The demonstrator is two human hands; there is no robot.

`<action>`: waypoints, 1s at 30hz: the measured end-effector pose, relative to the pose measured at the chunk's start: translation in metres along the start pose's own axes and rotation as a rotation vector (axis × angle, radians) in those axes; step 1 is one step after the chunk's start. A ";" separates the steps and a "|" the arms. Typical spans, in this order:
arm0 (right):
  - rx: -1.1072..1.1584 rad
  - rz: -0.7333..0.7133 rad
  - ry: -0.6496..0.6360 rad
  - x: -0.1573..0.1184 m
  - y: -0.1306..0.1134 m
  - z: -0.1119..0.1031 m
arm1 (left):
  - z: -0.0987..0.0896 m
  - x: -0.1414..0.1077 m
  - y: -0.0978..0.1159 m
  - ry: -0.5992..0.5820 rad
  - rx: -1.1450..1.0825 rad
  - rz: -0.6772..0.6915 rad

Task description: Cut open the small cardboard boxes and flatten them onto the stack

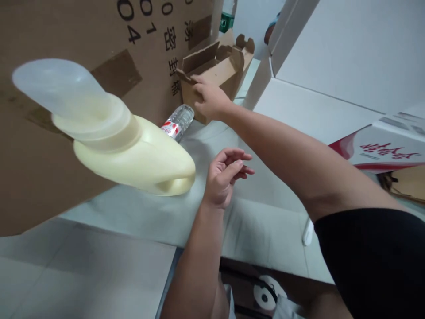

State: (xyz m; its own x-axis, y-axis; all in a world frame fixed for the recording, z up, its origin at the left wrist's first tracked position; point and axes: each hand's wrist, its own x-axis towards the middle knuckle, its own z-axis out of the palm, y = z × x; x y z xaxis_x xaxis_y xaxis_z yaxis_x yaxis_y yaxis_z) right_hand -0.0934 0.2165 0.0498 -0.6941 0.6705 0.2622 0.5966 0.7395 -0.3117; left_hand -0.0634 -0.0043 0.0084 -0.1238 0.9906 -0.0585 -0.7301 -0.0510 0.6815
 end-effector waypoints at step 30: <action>0.143 0.104 0.053 -0.474 -0.034 -0.171 | 0.043 -0.008 -0.023 -0.066 0.551 0.514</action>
State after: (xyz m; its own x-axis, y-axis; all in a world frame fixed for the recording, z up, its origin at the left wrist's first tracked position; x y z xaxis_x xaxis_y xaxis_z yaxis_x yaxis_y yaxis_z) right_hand 0.2838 -0.1159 0.0923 -0.6073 0.7476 0.2687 0.5980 0.6529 -0.4649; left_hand -0.0168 -0.0054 0.0249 -0.3045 0.8657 0.3973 -0.1477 -0.4550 0.8782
